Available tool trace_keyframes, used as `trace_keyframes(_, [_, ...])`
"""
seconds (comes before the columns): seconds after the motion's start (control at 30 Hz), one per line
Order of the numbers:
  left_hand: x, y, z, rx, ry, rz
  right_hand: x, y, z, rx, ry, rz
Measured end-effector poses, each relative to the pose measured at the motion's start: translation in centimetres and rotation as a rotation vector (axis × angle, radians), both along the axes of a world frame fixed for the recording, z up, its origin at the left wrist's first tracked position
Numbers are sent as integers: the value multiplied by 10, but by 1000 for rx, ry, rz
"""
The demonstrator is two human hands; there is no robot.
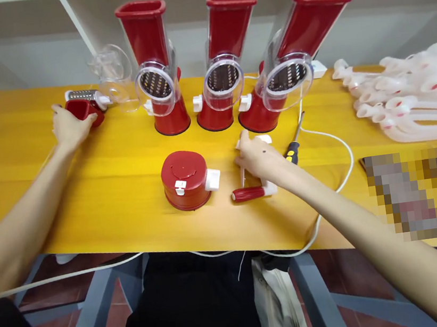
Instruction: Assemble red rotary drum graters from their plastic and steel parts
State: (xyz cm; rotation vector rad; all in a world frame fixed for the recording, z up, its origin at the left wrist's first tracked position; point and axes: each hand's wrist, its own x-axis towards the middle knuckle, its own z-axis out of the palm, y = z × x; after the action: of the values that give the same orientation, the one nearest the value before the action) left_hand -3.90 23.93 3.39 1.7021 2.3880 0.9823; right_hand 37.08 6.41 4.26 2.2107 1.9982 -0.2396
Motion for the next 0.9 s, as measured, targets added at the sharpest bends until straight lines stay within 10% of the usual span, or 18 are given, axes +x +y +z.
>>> trace_keyframes(0.13, [-1,-23,-4,8,56,-21,10,-10,0,-49,-156,41])
trace_keyframes(0.37, [19,-130,-2,-38,187,-247,-2,-31,23,-25,-275,13])
trace_keyframes(0.57, [40,-170,-5,-64,292,-324,-20,-38,40,444,-224,100])
trace_keyframes(0.7, [36,-180,-12,-10,346,-361,-79,-26,71,702,99,422])
trace_keyframes(0.9, [-7,-150,-5,360,-18,-493,-206,54,121,540,307,821])
